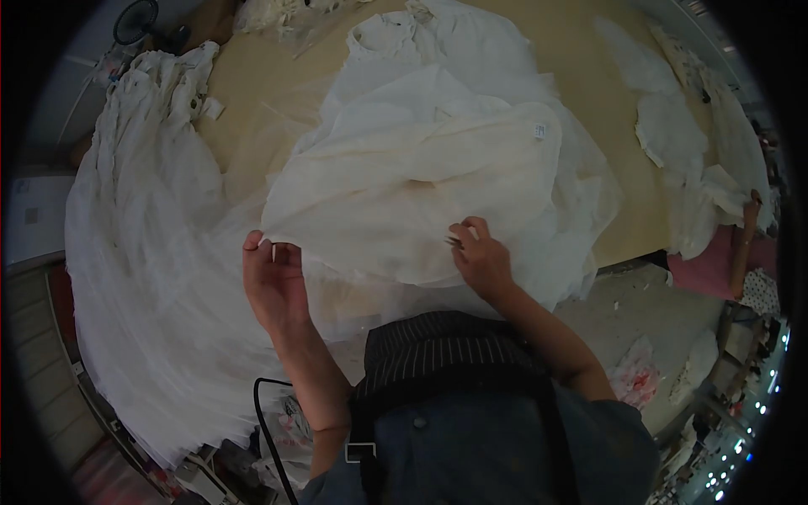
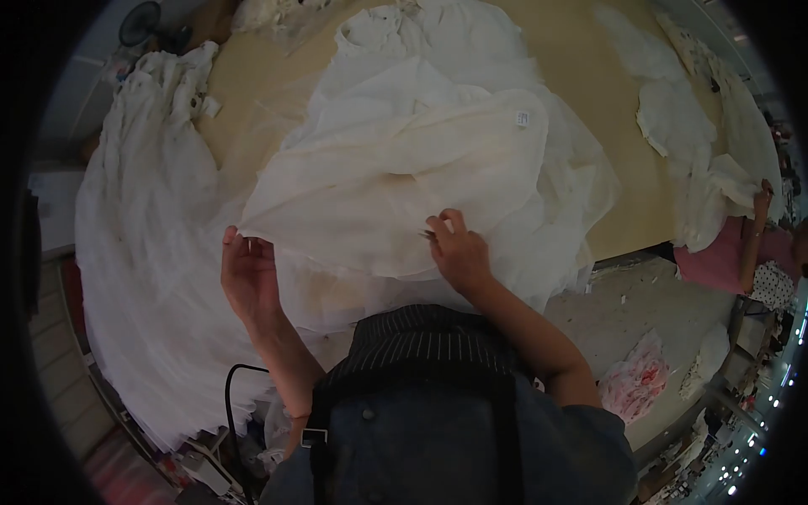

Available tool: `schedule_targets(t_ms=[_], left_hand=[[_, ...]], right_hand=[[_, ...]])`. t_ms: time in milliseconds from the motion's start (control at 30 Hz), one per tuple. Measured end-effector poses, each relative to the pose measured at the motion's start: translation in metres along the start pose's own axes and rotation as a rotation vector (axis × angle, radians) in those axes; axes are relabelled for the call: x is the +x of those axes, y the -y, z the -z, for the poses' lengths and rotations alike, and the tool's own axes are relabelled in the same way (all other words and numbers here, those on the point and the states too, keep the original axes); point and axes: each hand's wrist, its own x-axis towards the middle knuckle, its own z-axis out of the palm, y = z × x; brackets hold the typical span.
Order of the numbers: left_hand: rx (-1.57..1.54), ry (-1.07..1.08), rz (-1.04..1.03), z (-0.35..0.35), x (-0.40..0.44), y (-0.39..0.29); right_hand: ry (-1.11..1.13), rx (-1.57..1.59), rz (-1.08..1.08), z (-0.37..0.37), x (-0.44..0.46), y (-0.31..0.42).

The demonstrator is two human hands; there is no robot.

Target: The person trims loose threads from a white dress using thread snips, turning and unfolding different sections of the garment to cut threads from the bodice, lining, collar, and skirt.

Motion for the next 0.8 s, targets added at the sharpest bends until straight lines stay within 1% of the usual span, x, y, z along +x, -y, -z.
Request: schedule_targets(t_ms=[67,100,133,200,267,333,400,467,533,567,600,667,700,733,800], left_hand=[[-0.044,-0.107,-0.014,0.029,0.022,-0.002],[0.087,-0.147,-0.087,0.027,0.026,0.003],[0.309,-0.214,-0.148,0.019,0.021,0.01],[0.758,-0.331,-0.272,-0.006,0.007,0.032],[1.165,0.004,-0.221,0.006,-0.005,0.056],[1.122,0.338,0.185,0.005,-0.023,0.096],[1.236,0.589,0.052,-0.021,-0.058,0.137],[1.551,0.736,-0.363,-0.032,-0.069,0.164],[1.651,0.774,-0.56,-0.026,-0.065,0.178],[1.606,0.759,-0.536,-0.019,-0.059,0.181],[1.561,0.745,-0.507,-0.011,-0.054,0.182],[1.374,0.631,-0.066,-0.016,-0.047,0.17],[1.267,0.564,0.142,-0.022,-0.042,0.16],[1.101,0.537,0.307,-0.031,-0.039,0.149],[1.087,0.542,0.295,-0.035,-0.036,0.136]], right_hand=[[-0.106,0.131,-0.076,0.02,-0.003,-0.037],[-0.126,0.207,-0.079,0.031,-0.003,-0.056],[-0.149,0.283,-0.082,0.04,-0.003,-0.071],[-0.017,0.298,-0.07,0.066,-0.002,-0.071],[0.148,0.336,-0.012,0.08,-0.003,-0.07],[0.159,0.093,0.077,0.072,-0.004,-0.066],[0.155,0.005,0.123,0.058,-0.005,-0.072],[0.136,0.068,0.133,0.044,0.003,-0.086],[0.169,0.388,0.026,0.049,0.013,-0.082],[0.181,0.549,-0.03,0.055,0.019,-0.077],[0.204,0.599,-0.073,0.06,0.022,-0.075],[0.254,0.697,-0.154,0.07,0.029,-0.072],[0.25,0.716,-0.148,0.075,0.032,-0.069],[0.246,0.736,-0.141,0.078,0.034,-0.066],[0.244,0.77,-0.139,0.086,0.039,-0.058]])
